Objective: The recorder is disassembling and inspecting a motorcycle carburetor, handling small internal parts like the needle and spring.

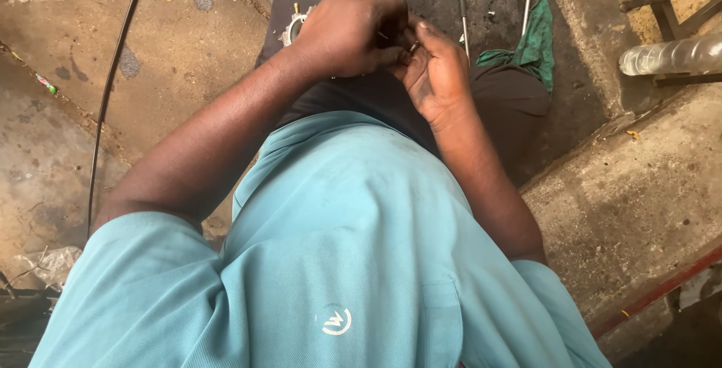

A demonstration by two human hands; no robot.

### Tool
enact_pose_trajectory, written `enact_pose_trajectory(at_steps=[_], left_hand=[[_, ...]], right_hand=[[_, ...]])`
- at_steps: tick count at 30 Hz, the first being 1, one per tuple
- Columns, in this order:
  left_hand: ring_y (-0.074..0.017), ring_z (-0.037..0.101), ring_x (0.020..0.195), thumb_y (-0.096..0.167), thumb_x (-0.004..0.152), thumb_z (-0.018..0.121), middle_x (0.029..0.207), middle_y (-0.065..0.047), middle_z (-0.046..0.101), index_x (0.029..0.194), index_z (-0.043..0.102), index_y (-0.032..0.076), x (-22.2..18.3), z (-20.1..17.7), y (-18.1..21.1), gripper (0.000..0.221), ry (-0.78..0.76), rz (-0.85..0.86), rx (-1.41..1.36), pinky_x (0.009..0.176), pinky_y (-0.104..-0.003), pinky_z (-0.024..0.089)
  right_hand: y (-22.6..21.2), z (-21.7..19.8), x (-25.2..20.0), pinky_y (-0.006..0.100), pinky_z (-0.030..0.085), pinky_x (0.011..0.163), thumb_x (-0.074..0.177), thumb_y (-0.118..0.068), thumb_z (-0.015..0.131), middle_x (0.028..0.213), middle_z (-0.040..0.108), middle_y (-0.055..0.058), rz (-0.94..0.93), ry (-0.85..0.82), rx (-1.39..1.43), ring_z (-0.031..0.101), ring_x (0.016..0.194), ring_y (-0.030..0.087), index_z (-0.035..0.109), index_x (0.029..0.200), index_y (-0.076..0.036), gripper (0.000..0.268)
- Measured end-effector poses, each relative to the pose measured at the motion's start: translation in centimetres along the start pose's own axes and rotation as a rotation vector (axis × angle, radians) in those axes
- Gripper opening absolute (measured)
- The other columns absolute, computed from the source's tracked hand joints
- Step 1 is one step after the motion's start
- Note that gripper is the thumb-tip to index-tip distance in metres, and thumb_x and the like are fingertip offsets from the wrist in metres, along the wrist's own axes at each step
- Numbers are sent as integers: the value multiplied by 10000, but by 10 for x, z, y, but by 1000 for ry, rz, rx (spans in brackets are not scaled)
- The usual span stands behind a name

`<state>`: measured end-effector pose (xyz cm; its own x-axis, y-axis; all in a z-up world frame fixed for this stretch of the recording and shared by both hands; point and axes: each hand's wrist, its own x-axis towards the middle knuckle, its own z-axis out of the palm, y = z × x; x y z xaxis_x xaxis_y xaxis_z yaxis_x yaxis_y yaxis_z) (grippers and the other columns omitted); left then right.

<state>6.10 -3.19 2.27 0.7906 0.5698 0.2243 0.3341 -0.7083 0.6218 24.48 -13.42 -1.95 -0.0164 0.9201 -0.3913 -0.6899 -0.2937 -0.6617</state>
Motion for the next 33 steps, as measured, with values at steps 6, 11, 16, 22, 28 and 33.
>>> enact_pose_trajectory(at_steps=[6, 11, 16, 22, 28, 33], left_hand=[[-233, 725, 770, 315, 968, 797, 845, -81, 702, 991, 657, 75, 0, -1, -8, 279, 92, -149, -257, 667, -400, 570], [-176, 741, 715, 330, 1066, 717, 771, -67, 716, 970, 672, 50, -4, 4, -24, 299, 282, -310, -315, 641, -347, 573], [-154, 736, 545, 250, 1102, 620, 684, -85, 706, 877, 666, 27, -7, -16, -19, 320, 197, -521, -655, 482, -280, 577], [-149, 736, 553, 38, 1003, 662, 681, -77, 675, 851, 454, 32, -9, 0, -39, 258, 199, -359, -766, 432, -278, 609], [-316, 754, 826, 52, 1001, 671, 880, -130, 710, 1089, 549, 73, -5, 8, -33, 151, 251, 4, -271, 699, -431, 588], [-335, 736, 866, 158, 1037, 679, 894, -111, 723, 1127, 563, 86, 0, 3, -4, 163, 45, -87, -277, 727, -464, 552]], right_hand=[[6, -12, 0, 469, 598, 1045, 1096, -223, 464, 1258, 648, 178, -17, 85, 55, 668, 1176, 289, 585, 1283, 6, 319], [7, -11, -4, 438, 597, 998, 1047, -180, 504, 1235, 680, 177, -24, 110, 33, 685, 1164, 295, 609, 1232, -45, 251], [6, -15, -4, 394, 598, 956, 1070, -208, 621, 1216, 710, 147, -61, 113, -36, 704, 1151, 267, 609, 1077, -111, 98], [2, -8, -6, 389, 604, 962, 1028, -229, 674, 1238, 720, 153, -68, 91, 21, 705, 1175, 266, 630, 1063, -101, 140], [2, -12, 1, 400, 597, 1014, 1002, -220, 725, 1247, 719, 106, -94, 60, 19, 699, 1203, 252, 667, 1097, -93, 169], [-2, -3, 11, 375, 593, 1027, 1001, -219, 770, 1179, 718, 57, -149, -10, 62, 687, 1109, 184, 690, 1123, -92, 194]])
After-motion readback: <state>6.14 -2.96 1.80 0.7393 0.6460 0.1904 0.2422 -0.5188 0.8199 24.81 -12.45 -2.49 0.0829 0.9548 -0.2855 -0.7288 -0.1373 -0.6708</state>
